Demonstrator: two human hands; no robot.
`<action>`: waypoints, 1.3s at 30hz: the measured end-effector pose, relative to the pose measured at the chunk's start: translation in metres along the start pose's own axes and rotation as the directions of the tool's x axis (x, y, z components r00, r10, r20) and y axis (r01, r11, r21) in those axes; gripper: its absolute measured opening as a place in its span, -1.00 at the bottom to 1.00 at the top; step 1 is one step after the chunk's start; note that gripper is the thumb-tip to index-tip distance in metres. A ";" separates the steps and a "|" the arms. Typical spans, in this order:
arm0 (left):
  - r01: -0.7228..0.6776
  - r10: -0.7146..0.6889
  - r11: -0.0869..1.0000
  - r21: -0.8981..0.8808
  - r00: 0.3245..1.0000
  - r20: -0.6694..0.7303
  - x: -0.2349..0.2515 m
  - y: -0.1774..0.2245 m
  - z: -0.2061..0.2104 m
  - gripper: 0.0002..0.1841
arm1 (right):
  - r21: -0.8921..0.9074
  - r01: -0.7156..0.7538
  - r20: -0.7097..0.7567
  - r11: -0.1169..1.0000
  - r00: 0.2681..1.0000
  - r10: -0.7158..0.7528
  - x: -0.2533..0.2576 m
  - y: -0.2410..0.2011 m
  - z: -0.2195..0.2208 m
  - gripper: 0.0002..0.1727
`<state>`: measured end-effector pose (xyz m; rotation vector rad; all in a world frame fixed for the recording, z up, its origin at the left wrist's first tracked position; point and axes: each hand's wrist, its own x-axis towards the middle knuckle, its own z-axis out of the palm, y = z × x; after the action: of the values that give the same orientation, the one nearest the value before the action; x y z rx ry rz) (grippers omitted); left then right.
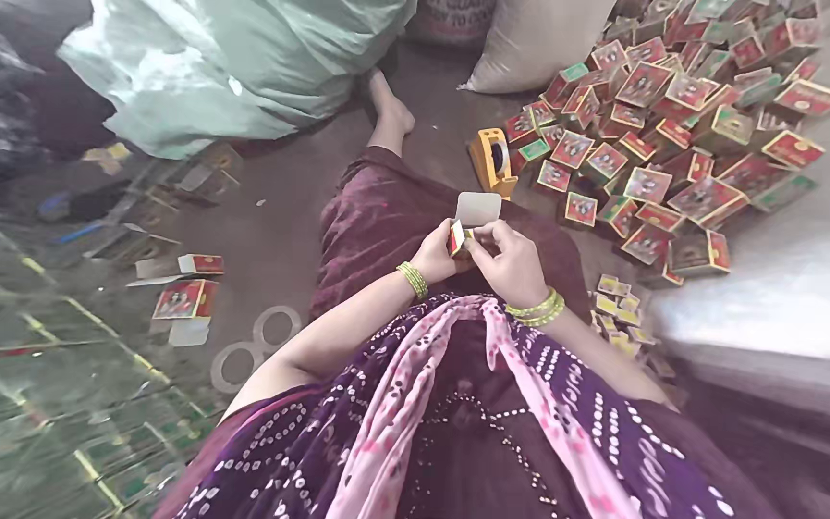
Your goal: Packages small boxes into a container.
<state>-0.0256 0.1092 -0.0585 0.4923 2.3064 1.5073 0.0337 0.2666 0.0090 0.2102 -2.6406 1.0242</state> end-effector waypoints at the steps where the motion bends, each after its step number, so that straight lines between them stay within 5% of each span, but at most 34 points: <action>1: 0.004 -0.003 1.000 -0.005 1.000 0.010 0.000 0.001 -0.001 -0.13 | -0.043 0.037 0.008 0.998 0.999 -0.037 0.000 0.001 -0.002 -0.76; 5: -0.005 0.006 0.992 -0.129 1.000 0.004 0.004 -0.001 0.001 -0.10 | -0.119 0.153 0.121 0.981 0.983 -0.138 0.008 0.015 -0.027 -0.66; 9: -0.047 0.053 0.974 -0.222 0.998 0.023 0.002 -0.004 0.000 -0.09 | -0.118 0.309 0.189 0.944 0.940 -0.284 0.013 0.033 -0.039 -0.78; 14: -0.197 0.192 0.948 -0.251 0.980 -0.044 -0.004 -0.006 0.003 0.05 | -0.105 0.318 0.166 0.942 0.940 -0.299 0.013 0.041 -0.032 -0.69; 17: -0.299 0.291 0.941 -0.157 0.954 -0.067 -0.007 -0.004 0.002 0.05 | 0.012 0.210 0.101 0.978 0.972 -0.210 0.012 0.052 -0.023 -0.75; 19: -0.398 0.387 0.910 -0.117 0.916 -0.102 -0.008 -0.005 0.002 -0.19 | 0.264 0.001 0.072 0.965 0.997 -0.021 0.010 0.054 -0.018 -0.81; 23: -0.524 0.478 0.833 -0.176 0.843 -0.248 -0.006 -0.008 0.004 -0.45 | 0.764 -0.367 0.149 0.530 0.900 0.409 0.008 0.049 -0.013 -0.72; 25: -0.517 0.462 0.826 -0.223 0.849 -0.256 -0.006 -0.007 0.004 -0.46 | 0.843 -0.456 0.293 0.286 0.834 0.468 0.007 0.047 -0.013 -0.66; 28: -0.445 0.403 0.836 -0.320 0.895 -0.191 -0.009 -0.004 0.004 -0.41 | 0.785 -0.588 0.478 0.195 0.775 0.413 0.006 0.038 -0.007 -0.57; 31: -0.387 0.379 0.824 -0.413 0.919 -0.107 -0.014 -0.004 0.006 -0.35 | 0.727 -0.633 0.515 0.267 0.759 0.397 0.006 0.033 -0.003 -0.37; 35: -0.368 0.387 0.830 -0.419 0.921 -0.041 -0.014 -0.002 0.007 -0.55 | 0.626 -0.517 0.306 0.585 0.852 0.425 0.008 0.037 -0.001 -0.23; 37: -0.283 0.310 0.845 -0.454 0.951 -0.017 -0.014 0.002 0.005 -0.56 | 0.618 -0.406 0.181 0.673 0.907 0.381 0.006 0.038 0.000 -0.33; 39: -0.166 0.194 0.848 -0.504 0.981 0.003 -0.015 0.008 0.001 -0.38 | 0.681 -0.298 0.108 0.669 0.944 0.310 0.003 0.041 -0.002 -0.65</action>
<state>-0.0111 0.1062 -0.0502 0.6007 1.7561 2.0673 0.0216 0.2976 -0.0146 -0.1012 -2.1758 2.0983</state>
